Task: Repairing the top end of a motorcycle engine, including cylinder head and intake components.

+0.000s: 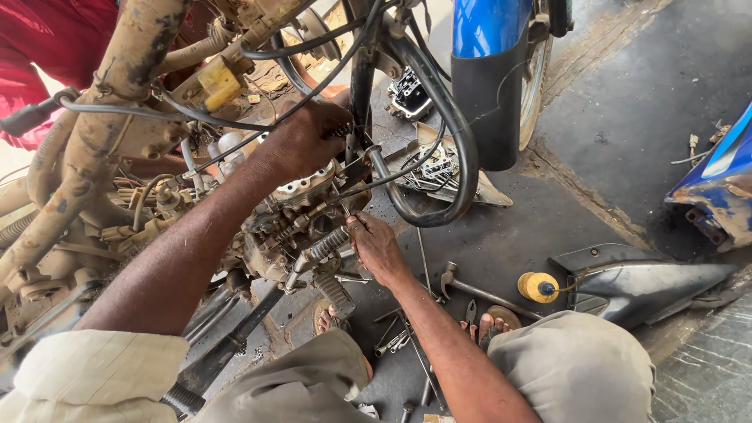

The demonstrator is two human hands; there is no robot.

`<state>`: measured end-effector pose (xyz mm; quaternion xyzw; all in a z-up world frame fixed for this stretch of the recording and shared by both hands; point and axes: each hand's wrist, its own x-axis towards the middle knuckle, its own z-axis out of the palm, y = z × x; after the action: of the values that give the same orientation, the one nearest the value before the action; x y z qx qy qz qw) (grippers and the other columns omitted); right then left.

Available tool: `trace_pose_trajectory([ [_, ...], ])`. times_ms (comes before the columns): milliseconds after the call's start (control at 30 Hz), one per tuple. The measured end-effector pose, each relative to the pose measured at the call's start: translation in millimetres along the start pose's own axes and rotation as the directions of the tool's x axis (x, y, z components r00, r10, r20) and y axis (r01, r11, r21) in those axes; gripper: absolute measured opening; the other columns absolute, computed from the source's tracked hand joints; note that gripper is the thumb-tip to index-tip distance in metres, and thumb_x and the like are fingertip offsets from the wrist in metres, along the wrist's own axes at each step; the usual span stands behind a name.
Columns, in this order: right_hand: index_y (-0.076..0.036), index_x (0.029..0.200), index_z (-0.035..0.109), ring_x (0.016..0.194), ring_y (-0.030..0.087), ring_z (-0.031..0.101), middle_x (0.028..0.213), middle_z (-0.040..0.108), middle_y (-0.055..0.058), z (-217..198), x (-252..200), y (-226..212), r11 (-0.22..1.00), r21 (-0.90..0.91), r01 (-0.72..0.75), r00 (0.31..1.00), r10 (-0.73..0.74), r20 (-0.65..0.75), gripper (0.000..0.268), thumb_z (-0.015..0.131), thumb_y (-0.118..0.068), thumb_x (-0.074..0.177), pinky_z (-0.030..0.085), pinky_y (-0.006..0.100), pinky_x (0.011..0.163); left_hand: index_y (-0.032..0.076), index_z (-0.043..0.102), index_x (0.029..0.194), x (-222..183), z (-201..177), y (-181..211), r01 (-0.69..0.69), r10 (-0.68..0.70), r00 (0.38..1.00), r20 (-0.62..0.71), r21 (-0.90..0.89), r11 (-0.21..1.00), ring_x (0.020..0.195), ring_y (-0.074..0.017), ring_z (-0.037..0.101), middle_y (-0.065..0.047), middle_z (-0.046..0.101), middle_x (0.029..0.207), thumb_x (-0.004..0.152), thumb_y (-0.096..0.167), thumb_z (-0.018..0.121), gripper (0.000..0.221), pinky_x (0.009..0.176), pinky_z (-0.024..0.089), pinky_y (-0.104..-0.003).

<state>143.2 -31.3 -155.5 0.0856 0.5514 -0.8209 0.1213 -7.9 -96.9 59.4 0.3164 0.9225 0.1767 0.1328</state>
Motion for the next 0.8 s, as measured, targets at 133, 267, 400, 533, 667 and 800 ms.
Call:
trace_pose_trajectory([
  [133,-0.003,0.108,0.066,0.050,0.007,0.048,0.067,0.050,-0.002,3,5,6,0.988,-0.151,0.044,0.999,-0.044,0.002,0.038,0.049,-0.036,0.109,0.044,0.026,0.041,0.000,0.067,0.128,-1,-2,4,0.008,-0.007,0.999,0.031,-0.033,0.999,0.107,-0.0228,0.073,-0.018,0.073,0.119,0.086,0.002,0.067,0.042,0.102,0.056,-0.037],
  [267,-0.008,0.118,0.068,0.051,0.011,0.053,0.063,0.058,0.004,10,12,13,0.931,-0.331,0.155,0.984,-0.175,-0.030,0.035,0.051,-0.036,0.108,0.044,0.033,0.043,0.001,0.070,0.118,-2,-1,11,0.111,-0.111,0.992,0.055,-0.004,0.994,0.103,-0.0229,0.074,-0.015,0.075,0.114,0.088,0.005,0.065,0.030,0.099,0.057,-0.036],
  [400,-0.008,0.120,0.066,0.050,0.013,0.058,0.061,0.061,0.007,6,18,25,0.898,-0.375,0.230,0.966,-0.259,-0.027,0.033,0.052,-0.035,0.107,0.045,0.037,0.044,0.001,0.071,0.115,-3,-3,28,0.103,-0.098,0.993,-0.059,0.075,0.992,0.098,-0.0243,0.076,-0.017,0.078,0.105,0.090,0.008,0.066,0.027,0.096,0.059,-0.038],
  [533,-0.009,0.122,0.065,0.047,0.012,0.059,0.057,0.059,0.007,6,16,18,0.875,-0.421,0.240,0.963,-0.271,-0.014,0.033,0.052,-0.035,0.106,0.046,0.038,0.043,0.001,0.069,0.117,-3,6,17,0.064,-0.061,0.993,-0.106,0.022,0.998,0.092,-0.0272,0.074,-0.018,0.076,0.101,0.092,0.009,0.064,0.027,0.090,0.057,-0.043],
  [667,-0.009,0.124,0.065,0.047,0.013,0.057,0.056,0.058,0.009,3,13,5,0.866,-0.425,0.265,0.956,-0.294,-0.003,0.034,0.052,-0.035,0.106,0.043,0.038,0.042,0.002,0.070,0.113,3,7,11,-0.054,0.062,0.976,-0.209,0.048,0.997,0.091,-0.0269,0.075,-0.017,0.077,0.101,0.090,0.008,0.063,0.025,0.092,0.058,-0.043],
  [800,-0.009,0.122,0.068,0.054,0.012,0.058,0.064,0.063,0.007,2,12,-2,0.869,-0.419,0.263,0.961,-0.272,0.039,0.033,0.054,-0.035,0.108,0.046,0.033,0.046,0.001,0.071,0.109,-3,8,25,-0.037,0.024,0.980,-0.199,-0.060,0.998,0.087,-0.0264,0.074,-0.015,0.076,0.097,0.091,0.006,0.062,0.021,0.083,0.057,-0.043],
])
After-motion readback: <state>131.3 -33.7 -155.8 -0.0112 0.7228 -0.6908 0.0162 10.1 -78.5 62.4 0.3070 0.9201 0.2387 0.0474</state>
